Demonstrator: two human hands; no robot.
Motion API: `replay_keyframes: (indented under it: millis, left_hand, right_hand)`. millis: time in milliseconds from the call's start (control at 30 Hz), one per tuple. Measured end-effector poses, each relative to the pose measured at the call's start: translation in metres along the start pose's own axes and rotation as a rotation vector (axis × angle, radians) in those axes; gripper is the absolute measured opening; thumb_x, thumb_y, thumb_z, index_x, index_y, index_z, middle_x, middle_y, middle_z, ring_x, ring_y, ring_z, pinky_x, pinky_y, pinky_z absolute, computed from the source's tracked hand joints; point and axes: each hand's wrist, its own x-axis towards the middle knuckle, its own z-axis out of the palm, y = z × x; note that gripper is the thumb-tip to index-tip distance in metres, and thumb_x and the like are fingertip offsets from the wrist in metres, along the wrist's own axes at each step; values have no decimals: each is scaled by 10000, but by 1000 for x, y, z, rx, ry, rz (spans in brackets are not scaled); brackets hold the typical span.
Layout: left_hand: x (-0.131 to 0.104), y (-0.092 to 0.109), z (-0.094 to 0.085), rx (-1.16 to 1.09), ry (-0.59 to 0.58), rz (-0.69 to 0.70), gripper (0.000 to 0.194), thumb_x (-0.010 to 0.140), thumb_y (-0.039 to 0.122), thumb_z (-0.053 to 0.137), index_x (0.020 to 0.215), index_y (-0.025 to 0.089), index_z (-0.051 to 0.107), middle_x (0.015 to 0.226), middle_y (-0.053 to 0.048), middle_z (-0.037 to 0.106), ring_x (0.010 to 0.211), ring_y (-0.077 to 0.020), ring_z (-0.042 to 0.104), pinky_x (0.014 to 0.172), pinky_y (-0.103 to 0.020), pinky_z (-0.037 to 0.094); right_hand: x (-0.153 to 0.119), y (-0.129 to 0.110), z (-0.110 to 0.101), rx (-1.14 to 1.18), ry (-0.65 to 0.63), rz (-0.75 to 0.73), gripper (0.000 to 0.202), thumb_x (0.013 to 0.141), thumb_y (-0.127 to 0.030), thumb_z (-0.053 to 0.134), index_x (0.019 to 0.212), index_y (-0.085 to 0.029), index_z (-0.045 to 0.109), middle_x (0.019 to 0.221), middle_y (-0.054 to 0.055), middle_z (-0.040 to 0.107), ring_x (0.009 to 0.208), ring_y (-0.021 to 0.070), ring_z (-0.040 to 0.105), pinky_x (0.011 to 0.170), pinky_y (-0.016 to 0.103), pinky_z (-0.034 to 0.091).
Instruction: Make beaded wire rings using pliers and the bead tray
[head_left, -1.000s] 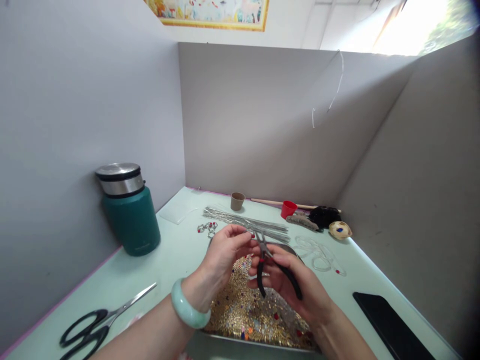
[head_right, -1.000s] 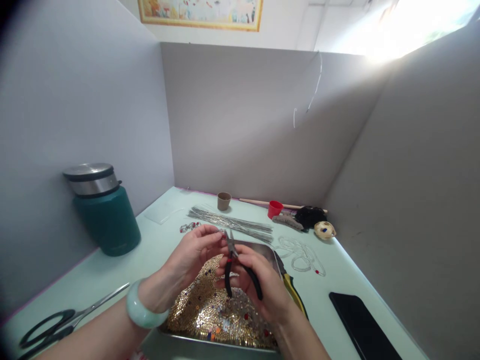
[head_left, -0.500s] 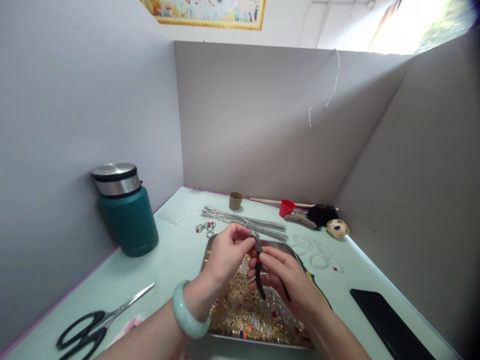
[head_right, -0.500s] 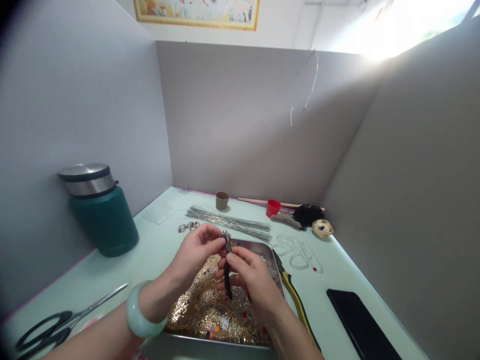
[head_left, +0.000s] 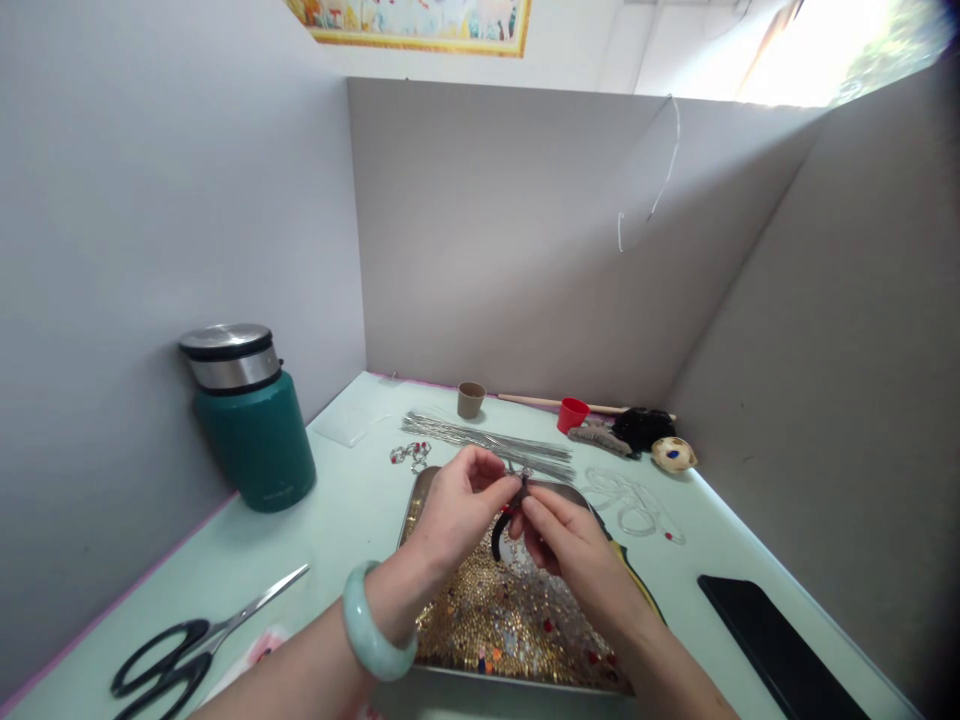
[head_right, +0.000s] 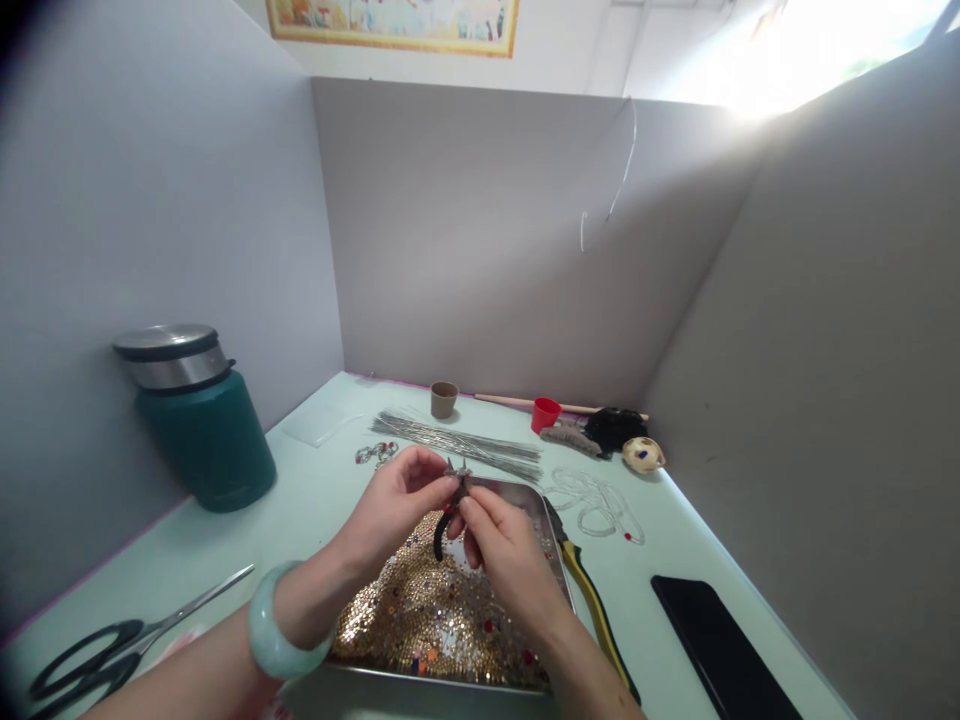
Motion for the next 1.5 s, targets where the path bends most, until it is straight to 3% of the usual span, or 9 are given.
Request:
replay_keyframes:
  millis: [300, 433, 567, 700, 867, 1000, 1167, 1267, 1500]
  left_hand:
    - [-2, -3, 1, 129, -260, -104, 340, 876, 489, 424, 731, 185, 474, 536, 28, 500, 475, -116, 494, 490, -264, 398]
    - [-2, 0, -1, 69, -391, -74, 320, 892, 462, 405, 747, 185, 475, 594, 15, 538, 457, -102, 497, 461, -246, 394]
    - [-1, 2, -2, 57, -454, -71, 256, 876, 425, 463, 846, 178, 521, 640, 4, 571, 447, -97, 500, 441, -237, 405]
    - [-2, 2, -2, 48, -515, -113, 261, 877, 424, 461, 842, 175, 530, 544, 28, 522, 399, -97, 488, 411, -226, 391]
    - [-6, 7, -1, 33, -580, -158, 250, 872, 407, 472, 851, 170, 549, 509, 41, 505, 385, -100, 500, 406, -218, 376]
    - [-3, 6, -4, 42, -529, -90, 235, 859, 382, 499, 860, 166, 593, 648, 5, 575, 466, -105, 537, 460, -243, 413]
    - [5, -3, -7, 27, -340, 12, 300, 717, 303, 703, 967, 155, 630, 917, -80, 657, 843, -189, 609, 759, -328, 469]
    - [5, -5, -6, -58, -311, 0, 381, 687, 261, 729, 1035, 156, 617, 947, -90, 663, 854, -194, 609, 775, -343, 467]
    - [3, 1, -6, -84, -339, -45, 267, 693, 233, 714, 938, 142, 658, 884, -78, 678, 813, -183, 614, 781, -348, 462]
  right_hand:
    - [0, -7, -3, 62, -61, 8, 299, 945, -380, 418, 773, -176, 554, 514, -45, 491, 462, 74, 326, 433, 220, 208]
    - [1, -6, -8, 74, -111, -37, 311, 947, -356, 416, 730, -167, 534, 619, -9, 593, 448, 60, 346, 427, 219, 219]
    - [1, -5, -15, 121, -135, -7, 292, 937, -366, 440, 734, -172, 523, 573, -42, 522, 416, 49, 308, 398, 215, 186]
    - [-1, -6, -24, 152, -209, 75, 273, 929, -386, 455, 753, -184, 504, 498, -72, 450, 381, 46, 260, 376, 211, 152]
    - [-5, -9, -34, 133, -267, 127, 323, 916, -407, 471, 681, -187, 452, 486, -68, 449, 386, 47, 266, 378, 206, 156]
    - [-4, -10, -29, 137, -230, 104, 304, 913, -390, 469, 684, -192, 445, 493, -73, 430, 401, 53, 258, 396, 217, 148]
    - [1, -3, -23, 23, -84, 44, 323, 901, -375, 483, 637, -201, 419, 487, -78, 364, 426, 71, 269, 422, 229, 177]
    - [3, 0, -22, -64, -32, -4, 344, 906, -357, 474, 606, -201, 411, 495, -69, 370, 458, 82, 302, 448, 230, 228]
    - [0, 0, -18, -113, -35, -26, 341, 904, -379, 477, 620, -196, 434, 501, -67, 383, 487, 91, 331, 476, 234, 258]
